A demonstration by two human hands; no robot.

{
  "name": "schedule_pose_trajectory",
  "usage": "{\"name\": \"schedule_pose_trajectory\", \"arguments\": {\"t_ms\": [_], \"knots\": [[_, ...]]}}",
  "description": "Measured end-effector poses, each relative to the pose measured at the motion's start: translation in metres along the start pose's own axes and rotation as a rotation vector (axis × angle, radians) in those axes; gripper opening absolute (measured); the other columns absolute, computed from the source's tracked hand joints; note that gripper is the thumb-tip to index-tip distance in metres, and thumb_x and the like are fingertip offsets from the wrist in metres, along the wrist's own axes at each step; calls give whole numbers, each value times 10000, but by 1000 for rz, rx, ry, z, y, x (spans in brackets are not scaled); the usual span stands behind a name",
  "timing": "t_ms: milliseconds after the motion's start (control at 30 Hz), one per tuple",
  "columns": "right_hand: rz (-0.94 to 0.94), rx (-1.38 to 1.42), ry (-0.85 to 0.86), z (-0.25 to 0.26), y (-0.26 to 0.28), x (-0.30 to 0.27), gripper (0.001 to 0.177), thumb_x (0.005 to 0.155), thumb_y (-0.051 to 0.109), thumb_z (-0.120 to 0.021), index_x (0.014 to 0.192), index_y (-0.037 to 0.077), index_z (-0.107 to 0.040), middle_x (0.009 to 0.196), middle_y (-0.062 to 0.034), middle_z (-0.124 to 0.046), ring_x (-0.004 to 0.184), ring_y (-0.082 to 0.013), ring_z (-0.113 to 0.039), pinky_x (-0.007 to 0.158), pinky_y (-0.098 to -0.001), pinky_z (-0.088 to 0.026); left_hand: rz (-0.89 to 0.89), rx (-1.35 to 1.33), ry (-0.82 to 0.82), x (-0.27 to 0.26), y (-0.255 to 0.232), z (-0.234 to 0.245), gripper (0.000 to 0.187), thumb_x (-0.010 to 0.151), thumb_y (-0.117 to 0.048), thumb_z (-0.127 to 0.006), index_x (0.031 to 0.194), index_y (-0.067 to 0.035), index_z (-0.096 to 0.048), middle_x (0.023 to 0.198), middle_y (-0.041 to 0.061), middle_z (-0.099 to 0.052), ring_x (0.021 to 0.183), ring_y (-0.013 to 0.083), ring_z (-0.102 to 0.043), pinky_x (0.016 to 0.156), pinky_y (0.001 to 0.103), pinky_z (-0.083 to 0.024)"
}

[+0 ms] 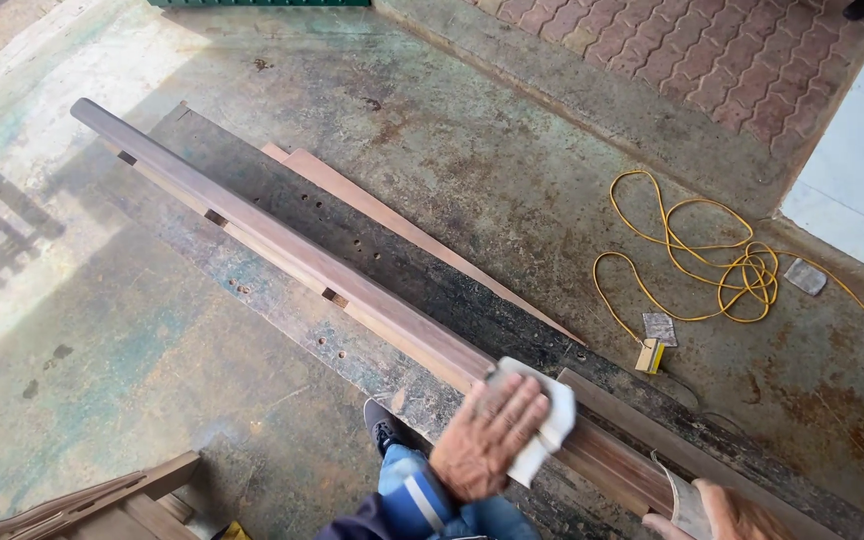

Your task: The recorder is manual sanding a long wooden beam with a piece of sandpaper.

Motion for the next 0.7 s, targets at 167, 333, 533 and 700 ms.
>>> {"name": "schedule_pose_trajectory", "arguments": {"t_ms": [167,333,533,700], "knots": [[-9,22,-26,-27,-18,1,905,529,645,-914,1061,-25,-620,723,-282,-713,679,-367,-776,704,-526,-638,413,488,-81,-21,138,77,908,795,-309,-698,1574,-60,-302,1647,186,-303,1536,291,-231,1238,581,-77],[-111,-50,100,-19,-15,1,895,554,661,-898,1134,37,-624,771,-243,-738,695,-307,-797,741,-480,-660,366,243,-51,11,38,36,911,718,-149,-713,1543,-9,-353,1612,232,-319,1539,369,-189,1245,581,-76],[28,-51,-166,6,11,-2,883,490,679,-857,1095,68,-660,866,-213,-765,713,-334,-773,661,-520,-634,-112,222,81,21,-48,-6,908,871,-455,-650,1626,-93,-298,1693,144,-278,1584,295,-184,1273,542,-33],[-95,-118,9,19,24,2,838,573,711,-856,1125,113,-657,879,-163,-766,754,-302,-787,704,-485,-657,253,381,-80,7,76,47,865,820,-291,-708,1586,-147,-332,1662,111,-306,1562,245,-216,1258,561,-58]]}}
Point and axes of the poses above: each hand's wrist, its own x-axis towards the middle knuckle, its own z-axis out of the back of the hand, y = z × x, the point moved 2 cm from there along x, towards the middle knuckle
